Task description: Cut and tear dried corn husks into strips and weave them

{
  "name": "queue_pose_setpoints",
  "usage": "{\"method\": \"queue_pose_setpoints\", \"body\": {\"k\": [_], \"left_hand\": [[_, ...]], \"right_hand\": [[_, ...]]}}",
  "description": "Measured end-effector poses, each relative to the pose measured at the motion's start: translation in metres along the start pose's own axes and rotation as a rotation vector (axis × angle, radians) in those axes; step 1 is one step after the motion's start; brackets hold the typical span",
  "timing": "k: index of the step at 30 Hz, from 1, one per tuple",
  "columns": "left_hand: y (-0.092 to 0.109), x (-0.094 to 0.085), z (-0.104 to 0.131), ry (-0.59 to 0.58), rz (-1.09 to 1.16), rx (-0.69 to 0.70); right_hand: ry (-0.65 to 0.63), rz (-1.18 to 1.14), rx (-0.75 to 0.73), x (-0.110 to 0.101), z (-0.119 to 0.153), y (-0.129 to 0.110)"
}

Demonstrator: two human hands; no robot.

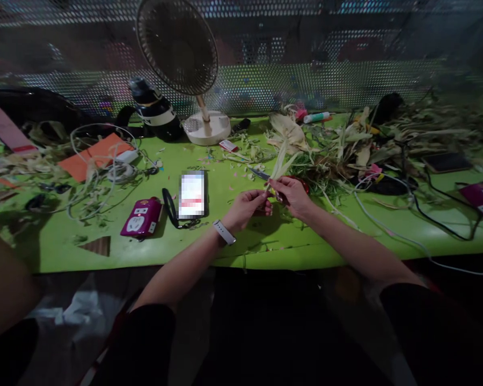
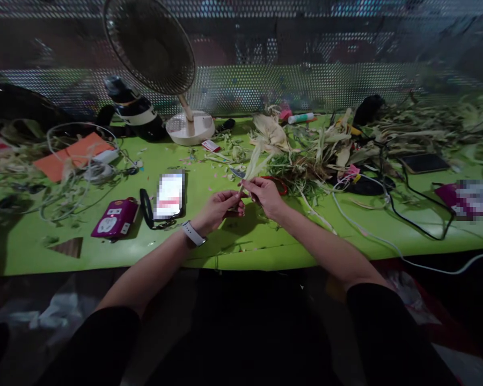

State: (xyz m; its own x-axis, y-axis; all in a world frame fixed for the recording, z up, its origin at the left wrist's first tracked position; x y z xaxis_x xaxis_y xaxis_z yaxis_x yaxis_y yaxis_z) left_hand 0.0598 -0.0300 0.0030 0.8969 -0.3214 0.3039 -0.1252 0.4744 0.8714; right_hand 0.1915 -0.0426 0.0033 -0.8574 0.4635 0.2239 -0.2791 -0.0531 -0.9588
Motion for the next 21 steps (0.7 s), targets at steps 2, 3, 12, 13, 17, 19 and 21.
{"method": "queue_pose_setpoints", "body": {"k": [2, 3, 12, 13, 17, 19, 21], "left_hand": [[0.006, -0.003, 0.000, 0.005, 0.017, 0.041], [0.010, -0.004, -0.001, 0.010, 0.037, 0.070], [0.041, -0.029, -0.017, 0.288, 0.383, 0.168], [0.043, -0.030, -0.019, 0.303, 0.403, 0.180], [0.049, -0.036, -0.022, 0.362, 0.478, 0.259], [0.051, -0.039, -0.023, 0.383, 0.492, 0.287], [0.051, -0.040, -0.024, 0.393, 0.486, 0.296]], "right_hand": [[-0.003, -0.007, -0.003, 0.000, -0.002, -0.003], [-0.004, -0.013, -0.002, -0.001, -0.005, -0.006], [0.188, 0.153, -0.220, -0.060, -0.041, -0.066], [0.164, 0.226, -0.242, -0.062, -0.041, -0.070], [0.106, 0.635, -0.431, -0.064, -0.034, -0.080], [0.080, 0.933, -0.530, -0.061, -0.031, -0.082], [0.018, 1.216, -0.571, -0.059, -0.030, -0.081]]}}
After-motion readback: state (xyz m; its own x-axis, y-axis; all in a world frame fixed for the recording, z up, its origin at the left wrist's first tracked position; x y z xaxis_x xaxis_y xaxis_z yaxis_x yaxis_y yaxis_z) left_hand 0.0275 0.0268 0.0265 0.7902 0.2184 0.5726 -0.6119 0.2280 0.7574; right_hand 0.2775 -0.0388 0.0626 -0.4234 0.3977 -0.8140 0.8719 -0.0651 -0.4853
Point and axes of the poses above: each hand's wrist, its own z-axis away from the middle knuckle, its own x-axis out of the palm, y = z × x, the point moved 4 cm from there along -z, towards the middle knuckle, and after that the axes turned 15 degrees about y, right-handed, at the moved point
